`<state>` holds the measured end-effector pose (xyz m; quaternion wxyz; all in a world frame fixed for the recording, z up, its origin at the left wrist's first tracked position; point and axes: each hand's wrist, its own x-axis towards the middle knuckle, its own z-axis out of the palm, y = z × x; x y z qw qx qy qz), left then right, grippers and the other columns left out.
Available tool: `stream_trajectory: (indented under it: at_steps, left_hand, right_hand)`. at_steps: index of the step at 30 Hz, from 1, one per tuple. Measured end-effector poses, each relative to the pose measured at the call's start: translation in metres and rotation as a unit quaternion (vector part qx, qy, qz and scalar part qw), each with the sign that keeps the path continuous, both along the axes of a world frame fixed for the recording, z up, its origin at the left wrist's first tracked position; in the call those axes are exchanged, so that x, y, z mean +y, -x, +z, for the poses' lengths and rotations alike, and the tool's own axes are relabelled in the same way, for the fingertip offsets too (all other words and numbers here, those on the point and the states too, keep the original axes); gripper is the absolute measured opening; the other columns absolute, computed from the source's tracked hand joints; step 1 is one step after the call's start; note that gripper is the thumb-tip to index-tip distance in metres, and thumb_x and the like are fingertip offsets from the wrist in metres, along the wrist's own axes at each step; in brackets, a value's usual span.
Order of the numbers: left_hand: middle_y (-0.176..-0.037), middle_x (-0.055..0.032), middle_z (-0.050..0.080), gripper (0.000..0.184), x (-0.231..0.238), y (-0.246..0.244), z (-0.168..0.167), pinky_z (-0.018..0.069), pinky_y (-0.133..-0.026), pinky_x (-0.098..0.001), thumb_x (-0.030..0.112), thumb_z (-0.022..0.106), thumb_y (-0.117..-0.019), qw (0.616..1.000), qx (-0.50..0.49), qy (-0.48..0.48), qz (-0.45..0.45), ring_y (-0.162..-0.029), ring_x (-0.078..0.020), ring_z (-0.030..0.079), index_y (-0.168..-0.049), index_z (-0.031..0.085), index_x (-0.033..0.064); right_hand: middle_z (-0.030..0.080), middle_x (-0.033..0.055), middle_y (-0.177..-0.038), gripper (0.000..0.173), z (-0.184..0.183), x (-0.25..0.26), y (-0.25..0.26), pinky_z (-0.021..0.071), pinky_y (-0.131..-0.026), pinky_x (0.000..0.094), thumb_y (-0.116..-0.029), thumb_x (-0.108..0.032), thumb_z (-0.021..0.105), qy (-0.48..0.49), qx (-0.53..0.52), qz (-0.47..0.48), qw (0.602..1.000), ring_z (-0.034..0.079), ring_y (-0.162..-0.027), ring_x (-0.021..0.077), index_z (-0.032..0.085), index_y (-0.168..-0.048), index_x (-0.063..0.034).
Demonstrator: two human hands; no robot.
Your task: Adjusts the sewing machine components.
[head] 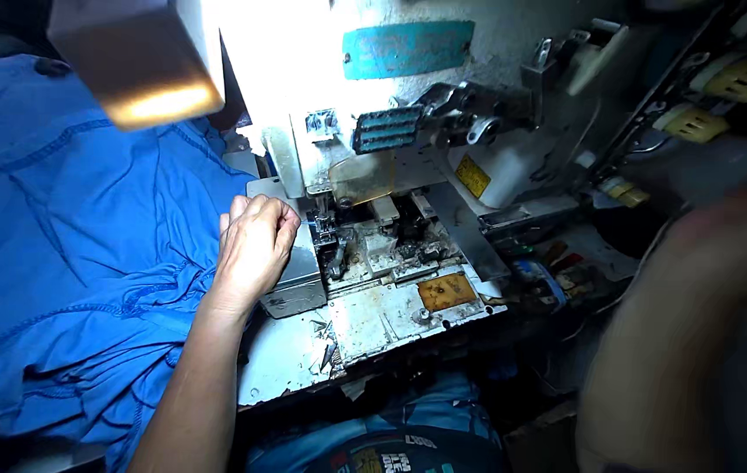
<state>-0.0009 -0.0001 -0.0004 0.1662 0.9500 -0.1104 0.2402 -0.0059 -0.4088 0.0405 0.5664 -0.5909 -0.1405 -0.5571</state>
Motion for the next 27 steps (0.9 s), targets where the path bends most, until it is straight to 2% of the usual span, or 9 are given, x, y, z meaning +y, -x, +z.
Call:
stream_trajectory:
  at_steps: [1,2,4,6,8,12,19,23,27]
  left_hand:
    - [-0.091,-0.0117,0.060,0.029,0.000,0.000,0.001,0.0388,-0.083,-0.0537,0.025,0.046,-0.1035,1.000,-0.002,0.000,-0.001,-0.099,-0.0353,0.055,-0.092,0.066,0.0067]
    - [-0.091,-0.0125,0.060,0.030,0.000,0.000,0.001,0.0390,-0.083,-0.0545,0.025,0.046,-0.1032,1.000,-0.004,0.001,-0.003,-0.099,-0.0359,0.056,-0.092,0.066,0.0060]
    - [-0.093,-0.0125,0.061,0.031,0.001,0.001,0.002,0.0385,-0.084,-0.0548,0.026,0.045,-0.1038,1.000,0.002,-0.001,-0.002,-0.101,-0.0359,0.055,-0.092,0.066,0.0065]
    - [-0.095,-0.0138,0.061,0.030,0.001,0.002,0.002,0.0389,-0.084,-0.0562,0.025,0.046,-0.1041,1.000,0.005,0.002,-0.002,-0.103,-0.0374,0.055,-0.094,0.066,0.0058]
    - [-0.095,-0.0148,0.061,0.029,-0.001,0.002,0.002,0.0393,-0.084,-0.0573,0.024,0.047,-0.1045,1.000,0.005,0.006,0.002,-0.103,-0.0385,0.056,-0.094,0.066,0.0052]
    - [-0.095,-0.0139,0.062,0.027,-0.001,0.001,0.002,0.0394,-0.084,-0.0558,0.023,0.048,-0.1045,1.000,0.010,0.004,0.007,-0.104,-0.0378,0.056,-0.093,0.066,0.0062]
    - [-0.091,-0.0138,0.060,0.027,-0.002,0.001,0.001,0.0384,-0.082,-0.0544,0.023,0.048,-0.1039,1.000,0.012,0.004,0.026,-0.100,-0.0375,0.056,-0.094,0.066,0.0050]
    - [-0.094,-0.0143,0.061,0.029,-0.004,0.001,0.008,0.0401,-0.082,-0.0550,0.024,0.046,-0.1045,0.998,0.043,0.009,0.049,-0.105,-0.0381,0.055,-0.093,0.065,0.0051]
    - [-0.104,-0.0190,0.062,0.031,-0.005,-0.001,0.013,0.0411,-0.086,-0.0590,0.024,0.044,-0.1066,0.996,0.074,-0.003,0.057,-0.114,-0.0426,0.054,-0.100,0.065,0.0022]
  right_hand:
    - [0.068,-0.0108,-0.093,0.022,-0.015,0.041,0.023,0.0557,-0.087,0.0256,-0.1064,-0.013,0.044,0.072,0.001,0.006,0.997,0.066,-0.092,0.0018,0.064,-0.098,-0.0135]
    - [0.069,-0.0133,-0.091,0.020,-0.029,0.078,0.035,0.0568,-0.082,0.0199,-0.1042,-0.018,0.053,0.155,0.011,0.032,0.987,0.066,-0.089,-0.0026,0.069,-0.093,-0.0162]
    - [0.071,0.0035,-0.085,0.017,-0.047,0.139,0.026,0.0571,-0.077,0.0224,-0.0966,-0.012,0.066,0.264,0.033,0.089,0.960,0.068,-0.083,0.0081,0.074,-0.085,-0.0032]
    - [0.076,0.0113,-0.097,0.012,-0.059,0.171,-0.006,0.0566,-0.092,0.0325,-0.0937,-0.010,0.069,0.348,0.075,0.101,0.929,0.072,-0.098,0.0213,0.079,-0.095,-0.0023]
    - [0.074,0.0165,-0.107,0.017,-0.063,0.186,-0.033,0.0503,-0.100,0.0456,-0.0929,-0.013,0.071,0.404,0.143,0.124,0.895,0.066,-0.109,0.0338,0.079,-0.106,-0.0039]
    - [0.075,0.0137,-0.098,0.012,-0.062,0.198,-0.052,0.0465,-0.098,0.0510,-0.0938,-0.014,0.070,0.445,0.177,0.151,0.865,0.066,-0.107,0.0335,0.079,-0.093,-0.0068]
    - [0.074,0.0092,-0.091,0.014,-0.062,0.190,-0.048,0.0469,-0.098,0.0395,-0.0954,-0.008,0.065,0.355,0.166,0.224,0.892,0.067,-0.098,0.0202,0.077,-0.091,-0.0033]
    - [0.073,0.0040,-0.101,0.018,-0.059,0.168,-0.015,0.0504,-0.094,0.0313,-0.0981,-0.009,0.058,0.434,0.108,0.300,0.843,0.064,-0.102,0.0143,0.075,-0.095,-0.0051]
    - [0.073,0.0054,-0.093,0.020,-0.078,0.142,0.033,0.0531,-0.091,0.0304,-0.1012,-0.012,0.057,0.502,0.049,0.275,0.819,0.068,-0.098,0.0172,0.076,-0.098,-0.0065]
